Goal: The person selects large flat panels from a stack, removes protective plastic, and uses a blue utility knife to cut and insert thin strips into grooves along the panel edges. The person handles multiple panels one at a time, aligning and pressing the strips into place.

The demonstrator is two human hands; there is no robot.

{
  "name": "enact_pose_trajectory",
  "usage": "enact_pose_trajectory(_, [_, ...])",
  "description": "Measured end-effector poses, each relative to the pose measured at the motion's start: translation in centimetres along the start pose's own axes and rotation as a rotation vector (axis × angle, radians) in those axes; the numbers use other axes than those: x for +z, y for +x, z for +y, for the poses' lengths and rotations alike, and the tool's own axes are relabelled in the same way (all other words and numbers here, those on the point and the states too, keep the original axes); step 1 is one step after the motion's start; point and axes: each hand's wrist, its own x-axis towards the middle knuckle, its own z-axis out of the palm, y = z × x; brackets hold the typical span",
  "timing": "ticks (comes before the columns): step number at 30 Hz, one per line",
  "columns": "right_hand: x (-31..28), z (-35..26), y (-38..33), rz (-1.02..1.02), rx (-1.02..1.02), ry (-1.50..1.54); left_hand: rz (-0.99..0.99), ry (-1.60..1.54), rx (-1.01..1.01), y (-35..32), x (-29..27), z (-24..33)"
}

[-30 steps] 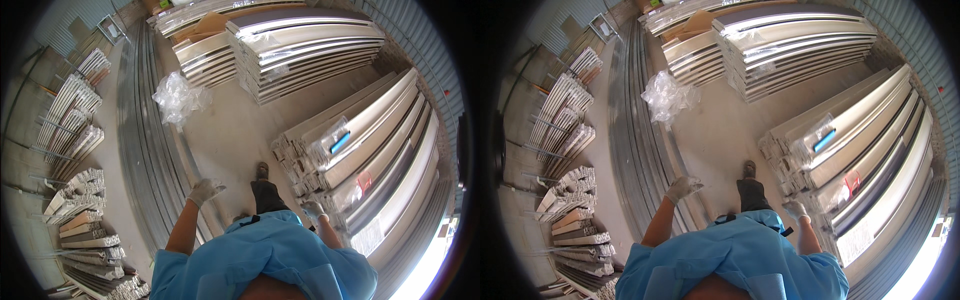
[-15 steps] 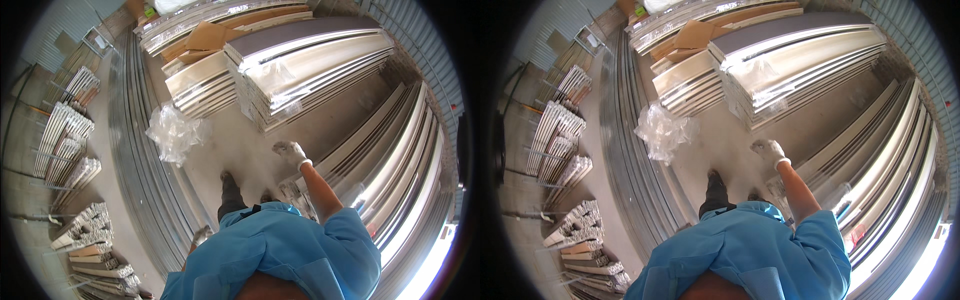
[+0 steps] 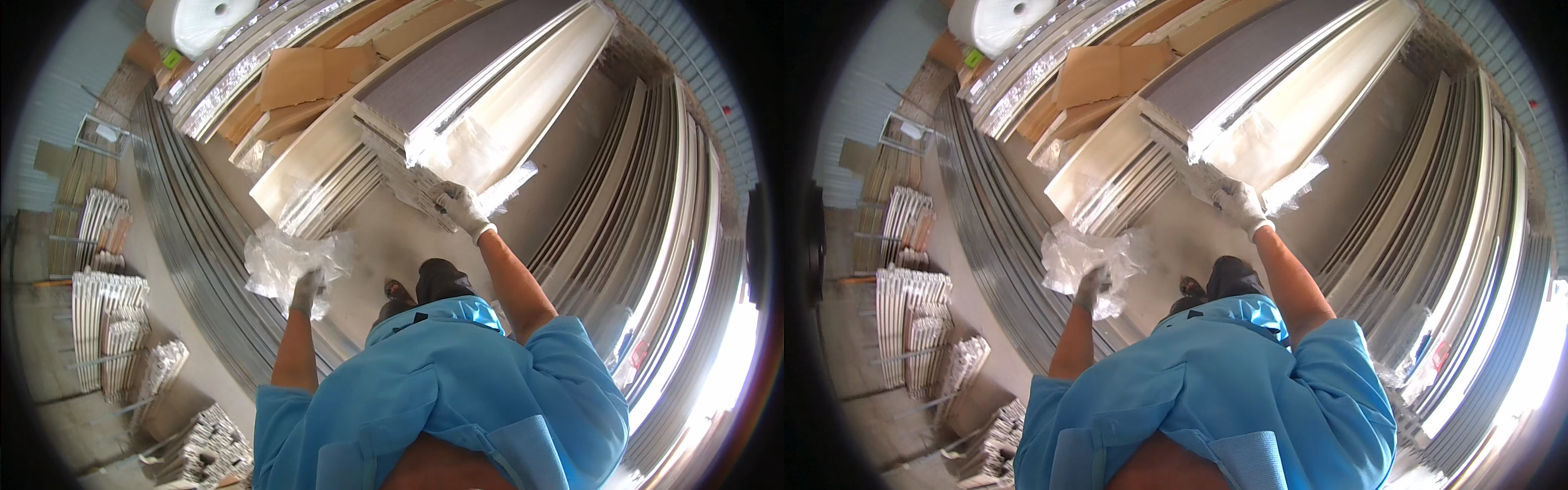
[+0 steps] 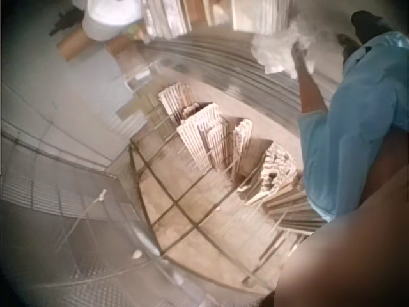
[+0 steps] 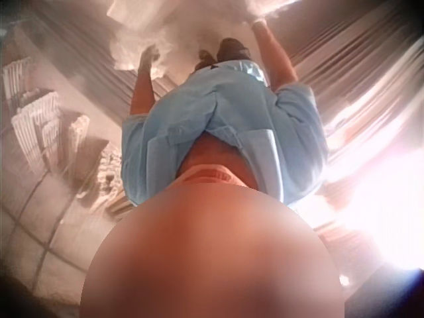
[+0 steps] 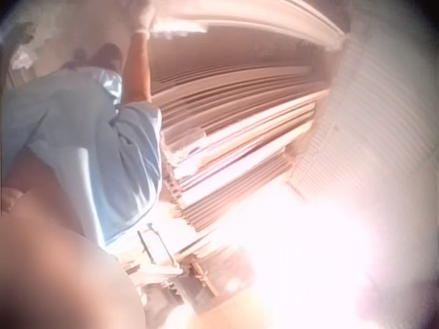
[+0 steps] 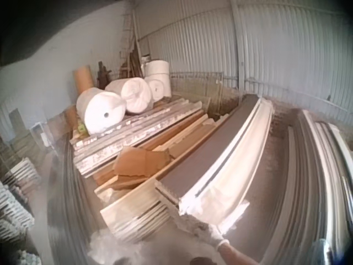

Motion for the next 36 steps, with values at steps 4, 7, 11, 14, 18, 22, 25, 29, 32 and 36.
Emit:
enact_pose_trajectory(4, [0.1,-2.0,4.5,0.022,0.056,0.343,-0.111,0.008,0.428,8.1,2.3,15.4])
enact_pose_trajectory(7, [-0.8,-3.4,8.9,0.047,0.150,0.510,-0.095,-0.101,0.340,11.4,6.2,24.3])
enact_pose_trajectory(11, [-0.6,-3.3,12.7,0.110,0.170,0.671,-0.085,-0.066,0.574,16.8,10.6,31.5])
enact_pose_trajectory(14, [0.2,-2.6,14.8,0.156,0.213,0.724,-0.046,0.062,0.682,22.4,12.0,34.7])
enact_pose_trajectory(18, [1.8,-2.7,16.8,0.316,0.282,0.671,0.035,0.442,0.635,29.7,12.8,39.7])
enact_pose_trajectory(22, [2.4,-3.8,17.7,0.411,0.331,0.636,-0.340,0.537,0.492,33.5,13.6,42.9])
enact_pose_trajectory(25, [2.5,-4.5,18.3,0.489,0.363,0.567,-0.369,0.815,0.513,34.6,14.6,43.6])
enact_pose_trajectory(29, [3.0,-5.1,19.4,0.610,0.451,0.399,-0.393,0.915,0.486,34.5,16.0,43.8])
enact_pose_trajectory(32, [3.3,-5.7,19.8,0.696,0.497,0.409,-0.336,1.094,0.550,33.4,16.4,45.2])
enact_pose_trajectory(36, [2.7,-7.0,19.1,0.765,0.510,0.535,-0.417,1.106,0.497,30.7,15.5,48.1])
